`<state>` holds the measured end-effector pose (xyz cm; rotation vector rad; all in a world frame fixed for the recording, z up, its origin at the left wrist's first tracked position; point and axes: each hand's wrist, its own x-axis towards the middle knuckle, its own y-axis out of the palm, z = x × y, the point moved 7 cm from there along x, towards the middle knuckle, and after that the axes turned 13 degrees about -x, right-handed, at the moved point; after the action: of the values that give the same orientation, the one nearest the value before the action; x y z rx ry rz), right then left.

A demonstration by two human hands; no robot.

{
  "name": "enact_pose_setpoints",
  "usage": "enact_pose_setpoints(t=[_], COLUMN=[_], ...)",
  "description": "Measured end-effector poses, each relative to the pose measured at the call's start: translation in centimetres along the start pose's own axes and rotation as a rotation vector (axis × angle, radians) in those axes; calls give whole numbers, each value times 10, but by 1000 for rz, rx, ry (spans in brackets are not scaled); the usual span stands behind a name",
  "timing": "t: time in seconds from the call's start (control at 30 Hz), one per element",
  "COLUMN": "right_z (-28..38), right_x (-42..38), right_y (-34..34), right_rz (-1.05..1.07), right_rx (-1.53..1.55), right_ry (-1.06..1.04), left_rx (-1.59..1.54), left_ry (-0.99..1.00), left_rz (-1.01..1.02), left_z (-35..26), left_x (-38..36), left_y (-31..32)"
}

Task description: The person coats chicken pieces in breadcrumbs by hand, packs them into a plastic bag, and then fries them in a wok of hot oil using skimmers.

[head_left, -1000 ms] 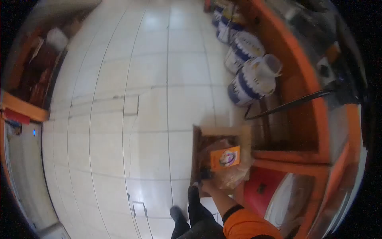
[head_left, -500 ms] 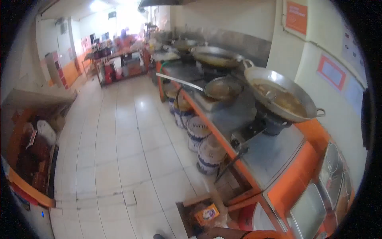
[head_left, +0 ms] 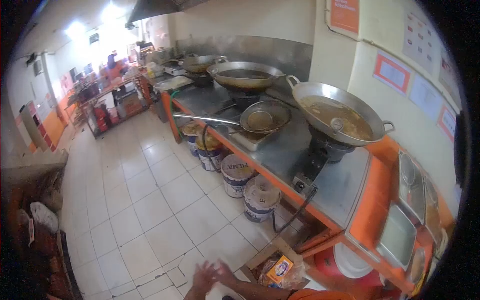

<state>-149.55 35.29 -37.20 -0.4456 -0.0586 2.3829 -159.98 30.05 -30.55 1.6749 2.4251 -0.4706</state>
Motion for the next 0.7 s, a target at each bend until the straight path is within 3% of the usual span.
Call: enact_pose_setpoints(t=[0.03,0.07,0.13,0.2,0.3,0.4,0.6,0.7], right_z=[-8,7,18,23,58,156,224,251], right_x=[8,11,22,26,23,31,107,153], right_y=[-10,-38,-75,-109,-139,-131,-159,-190], right_rz=[-64,2,-11,-166,-444,-45,-44,124], right_rx=[202,436,533,234,-191,-511,-699,-754], right_ry=[87,240,279,114,65,-190,-616,-476], left_rx=[-2,-7,-28,-78,-161,-231,-267,-146], left_ry=[21,40,74,91,79,60,97,224], left_rz=[76,130,195,173,93,58,36,-107], left_z=[-17,-31,-52,-65,-83,-111,-183,-220], left_x=[15,28,53,76,113,155,240,284], left_y=[16,28,49,61,67,64,42,11])
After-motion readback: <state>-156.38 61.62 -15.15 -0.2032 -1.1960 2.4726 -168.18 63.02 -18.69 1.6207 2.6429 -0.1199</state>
